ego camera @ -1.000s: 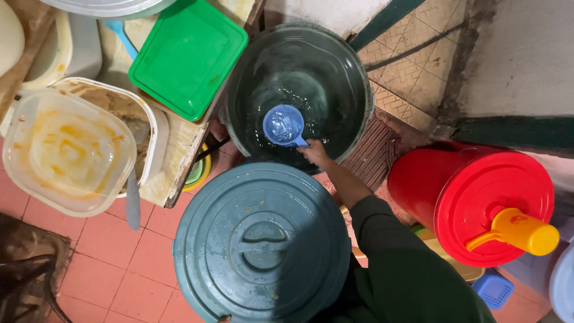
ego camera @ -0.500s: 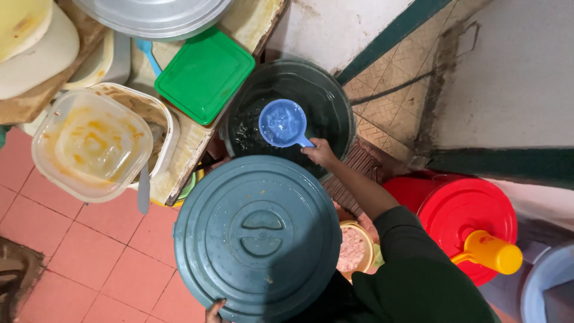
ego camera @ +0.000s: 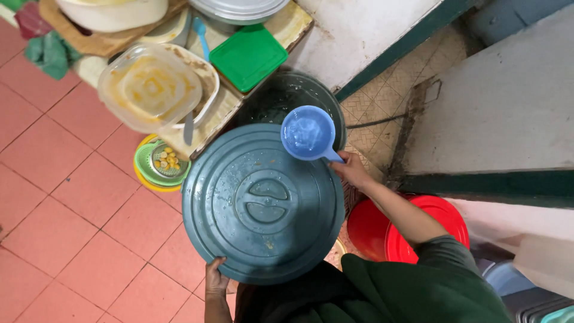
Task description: Chopping vegetables and cooking them in a wok.
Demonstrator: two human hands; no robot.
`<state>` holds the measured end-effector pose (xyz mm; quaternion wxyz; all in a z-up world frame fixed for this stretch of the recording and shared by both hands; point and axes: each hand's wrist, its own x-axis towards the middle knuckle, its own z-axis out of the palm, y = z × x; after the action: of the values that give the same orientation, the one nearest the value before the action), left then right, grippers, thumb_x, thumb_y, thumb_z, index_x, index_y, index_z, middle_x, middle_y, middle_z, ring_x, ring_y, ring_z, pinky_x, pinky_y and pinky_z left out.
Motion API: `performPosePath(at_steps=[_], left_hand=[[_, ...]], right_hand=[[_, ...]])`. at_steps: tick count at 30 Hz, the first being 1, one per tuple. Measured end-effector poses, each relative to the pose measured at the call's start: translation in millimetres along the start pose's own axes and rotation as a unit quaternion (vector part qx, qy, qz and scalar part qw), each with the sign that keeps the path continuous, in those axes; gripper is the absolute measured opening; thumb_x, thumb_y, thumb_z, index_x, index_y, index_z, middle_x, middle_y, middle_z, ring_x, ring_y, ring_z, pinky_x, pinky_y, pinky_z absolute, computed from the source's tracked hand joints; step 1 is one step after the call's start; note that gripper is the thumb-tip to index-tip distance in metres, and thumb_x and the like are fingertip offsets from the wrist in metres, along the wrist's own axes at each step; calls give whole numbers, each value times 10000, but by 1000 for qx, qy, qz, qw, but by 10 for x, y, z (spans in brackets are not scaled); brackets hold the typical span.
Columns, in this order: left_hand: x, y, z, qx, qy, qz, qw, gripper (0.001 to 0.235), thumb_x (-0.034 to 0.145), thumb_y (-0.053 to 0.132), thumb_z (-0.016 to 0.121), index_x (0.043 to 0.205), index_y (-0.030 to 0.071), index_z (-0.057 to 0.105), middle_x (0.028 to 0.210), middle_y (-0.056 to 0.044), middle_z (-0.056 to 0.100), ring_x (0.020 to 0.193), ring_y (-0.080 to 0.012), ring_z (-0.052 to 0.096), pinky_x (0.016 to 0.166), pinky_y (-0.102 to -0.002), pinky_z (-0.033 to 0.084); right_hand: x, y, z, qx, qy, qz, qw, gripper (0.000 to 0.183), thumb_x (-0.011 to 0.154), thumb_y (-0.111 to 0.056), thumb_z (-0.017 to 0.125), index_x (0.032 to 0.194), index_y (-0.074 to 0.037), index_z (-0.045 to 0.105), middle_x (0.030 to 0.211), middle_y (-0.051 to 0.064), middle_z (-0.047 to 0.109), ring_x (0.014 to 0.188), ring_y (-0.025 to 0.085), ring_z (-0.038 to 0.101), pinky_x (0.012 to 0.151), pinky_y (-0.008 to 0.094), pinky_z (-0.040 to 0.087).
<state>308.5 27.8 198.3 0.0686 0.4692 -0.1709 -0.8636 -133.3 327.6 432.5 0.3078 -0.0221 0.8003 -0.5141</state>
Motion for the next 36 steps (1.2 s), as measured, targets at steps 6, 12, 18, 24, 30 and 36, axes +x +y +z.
performPosePath(at_steps=[6, 12, 18, 24, 30, 36], left_hand=[[-630, 145, -503, -49, -6, 19, 999, 499, 768, -19, 572, 1266, -49, 592, 1154, -143, 682, 1066, -328, 668, 930, -483, 561], [-1397, 373, -1579, -118, 2, 129, 985, 498, 803, -35, 589, 1299, -78, 577, 1154, -160, 664, 1057, -334, 664, 925, -475, 559], [-2612, 840, -2196, -203, 87, 262, 939, 553, 798, -22, 598, 1347, -41, 545, 1207, -137, 649, 1089, -306, 662, 923, -462, 562], [-3180, 1124, -2554, -311, 152, 400, 849, 603, 776, -10, 605, 1375, -5, 532, 1249, -119, 637, 1138, -298, 632, 948, -456, 529], [-3420, 1348, -2962, -407, 204, 517, 725, 575, 798, -43, 636, 1365, -36, 544, 1249, -127, 638, 1173, -297, 614, 1043, -432, 508], [-3769, 2087, -3099, -435, 249, 595, 629, 628, 843, -53, 649, 1444, -13, 470, 1295, -160, 597, 1185, -327, 599, 1005, -451, 531]], right_hand=[[-1028, -262, 725, -11, -85, 25, 996, 73, 874, -129, 723, 862, -70, 683, 571, -30, 549, 455, 56, 468, 419, 235, 323], [-1778, -461, 1912, -69, -191, 28, 979, 118, 868, -145, 734, 826, -70, 652, 547, -29, 525, 437, 55, 442, 409, 232, 315], [-2192, -770, 3334, -103, -343, -15, 934, 131, 861, -139, 731, 805, -71, 633, 551, -36, 511, 440, 54, 425, 404, 244, 303], [-2383, -1456, 4874, -174, -474, -76, 860, 139, 874, -148, 730, 808, -73, 632, 554, -33, 516, 443, 61, 430, 409, 247, 304], [-2646, -2176, 6367, -236, -584, -113, 768, 150, 883, -168, 708, 809, -72, 619, 547, -21, 503, 435, 77, 433, 388, 270, 314], [-2836, -2877, 7824, -299, -645, -183, 679, 132, 887, -171, 701, 830, -83, 619, 551, -18, 506, 451, 68, 445, 403, 259, 324]])
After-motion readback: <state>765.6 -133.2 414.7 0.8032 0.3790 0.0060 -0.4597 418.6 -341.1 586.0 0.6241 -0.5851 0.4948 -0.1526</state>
